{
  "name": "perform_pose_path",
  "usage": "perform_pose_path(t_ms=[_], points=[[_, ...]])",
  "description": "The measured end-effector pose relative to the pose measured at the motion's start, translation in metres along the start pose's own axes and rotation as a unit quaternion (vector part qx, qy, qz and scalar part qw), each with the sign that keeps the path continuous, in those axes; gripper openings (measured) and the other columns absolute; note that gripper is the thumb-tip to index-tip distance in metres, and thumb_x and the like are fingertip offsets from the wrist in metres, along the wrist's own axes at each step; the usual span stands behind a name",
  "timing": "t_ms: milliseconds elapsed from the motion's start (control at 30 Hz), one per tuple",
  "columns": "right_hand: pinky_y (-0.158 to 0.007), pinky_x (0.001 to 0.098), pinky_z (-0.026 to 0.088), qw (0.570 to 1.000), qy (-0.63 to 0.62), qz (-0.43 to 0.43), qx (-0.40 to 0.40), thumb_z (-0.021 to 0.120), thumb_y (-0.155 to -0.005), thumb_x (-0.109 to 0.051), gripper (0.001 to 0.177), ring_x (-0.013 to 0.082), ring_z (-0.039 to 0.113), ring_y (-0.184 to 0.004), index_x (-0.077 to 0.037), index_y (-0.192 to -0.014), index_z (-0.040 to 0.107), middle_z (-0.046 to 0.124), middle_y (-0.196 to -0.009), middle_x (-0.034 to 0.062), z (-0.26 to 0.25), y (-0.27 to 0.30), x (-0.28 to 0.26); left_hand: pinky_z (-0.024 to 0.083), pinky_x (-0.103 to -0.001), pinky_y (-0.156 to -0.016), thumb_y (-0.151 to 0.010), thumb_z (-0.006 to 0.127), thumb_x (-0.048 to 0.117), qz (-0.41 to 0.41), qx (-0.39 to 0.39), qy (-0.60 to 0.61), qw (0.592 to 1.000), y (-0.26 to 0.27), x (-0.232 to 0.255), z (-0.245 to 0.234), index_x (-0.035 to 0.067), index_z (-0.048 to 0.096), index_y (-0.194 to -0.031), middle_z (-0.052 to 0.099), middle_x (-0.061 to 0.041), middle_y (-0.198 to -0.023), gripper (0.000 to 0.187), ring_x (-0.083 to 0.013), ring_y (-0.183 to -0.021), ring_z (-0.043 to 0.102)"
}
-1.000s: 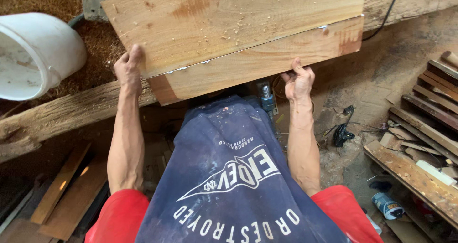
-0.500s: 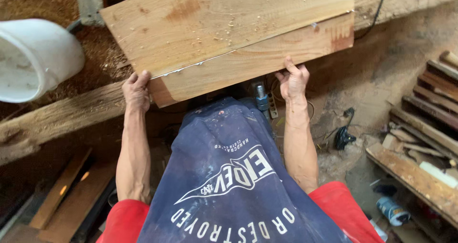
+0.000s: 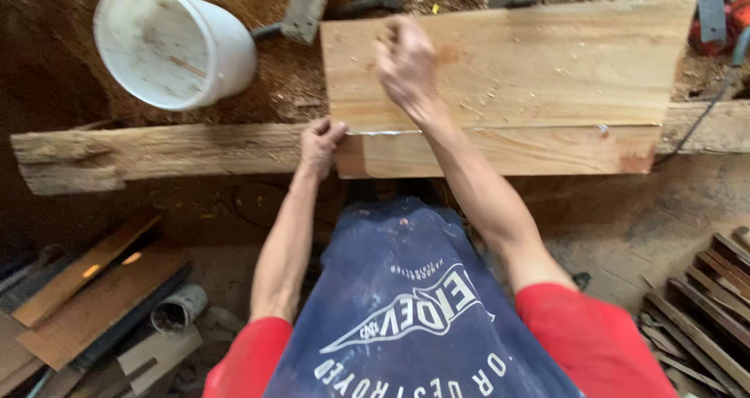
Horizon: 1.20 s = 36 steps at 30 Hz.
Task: The person aligns two wooden boards with glue applied along the seam and secures them using a large clamp. They then use a hammer to tap the boards together, ensuring a tight fit, and continue to tighten the clamp to hold the joint in place.
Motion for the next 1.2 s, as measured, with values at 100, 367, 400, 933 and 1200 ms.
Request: perform_pose_path(t_ms=[100, 367, 400, 933, 1200], points=[[-0.071, 0.0376, 0.054, 0.967, 0.155, 0.071, -0.191, 0.059, -0.101, -0.031, 0.059, 0.0268, 0.063, -0.091, 0.002, -0.145, 0.035, 0.063, -0.104, 0.0212, 0.136, -0.078, -0.011, 0.055, -0.026, -0.081, -0.093, 0.076, 0.011, -0.005, -0.011, 0.002, 1.000, -0.007, -0.010, -0.001, -0.002, 0.074, -0.116, 0.074, -0.004, -0.104, 0.027, -0.0114, -0.090, 0.066], [-0.082, 0.0431, 0.054, 0.885, 0.288, 0.305, -0.203, 0.070, -0.084, -0.046, 0.103, 0.0419, 0.055, -0.109, -0.015, -0.157, 0.005, 0.036, -0.136, 0.0377, 0.224, -0.122, -0.006, 0.060, -0.031, -0.081, -0.092, 0.066, 0.009, -0.124, 0.041, -0.020, 0.991, -0.014, -0.034, -0.025, 0.003, 0.070, -0.114, 0.074, -0.009, -0.108, 0.024, -0.0183, -0.095, 0.070], [-0.082, 0.0433, 0.054, 0.894, 0.265, 0.299, -0.202, 0.071, -0.083, -0.043, 0.102, 0.0409, 0.056, -0.108, -0.014, -0.157, 0.007, 0.038, -0.134, 0.0359, 0.223, -0.117, 0.000, 0.062, -0.031, -0.081, -0.094, 0.064, 0.013, -0.170, 0.065, 0.007, 0.983, -0.007, -0.042, -0.029, 0.006, 0.068, -0.116, 0.075, -0.008, -0.110, 0.023, -0.0184, -0.096, 0.073], [-0.101, 0.0364, 0.054, 0.854, -0.379, 0.288, 0.211, 0.082, -0.078, -0.019, 0.053, 0.0246, 0.064, -0.104, 0.003, -0.123, 0.065, 0.068, -0.111, 0.0127, -0.185, 0.231, 0.020, 0.057, -0.023, -0.074, -0.092, 0.075, 0.012, -0.028, -0.065, -0.135, 0.988, -0.009, 0.013, 0.003, 0.001, 0.066, -0.120, 0.074, 0.002, -0.101, 0.032, -0.0068, -0.083, 0.069], [-0.105, 0.0319, 0.044, 0.794, -0.356, 0.395, 0.293, 0.089, -0.080, -0.021, 0.051, 0.0209, 0.063, -0.111, 0.009, -0.117, 0.071, 0.072, -0.117, 0.0137, -0.215, 0.323, 0.131, 0.053, -0.030, -0.085, -0.098, 0.079, 0.021, 0.067, -0.059, -0.203, 0.975, -0.018, 0.005, 0.003, -0.003, 0.071, -0.124, 0.073, -0.006, -0.110, 0.036, -0.0130, -0.093, 0.064]])
Point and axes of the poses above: each hand's wrist, its own y-axis away from the middle knuckle, its own z-axis out of the palm, x = y × z, the point moved 9 cm from there along -y, towards the middle knuckle
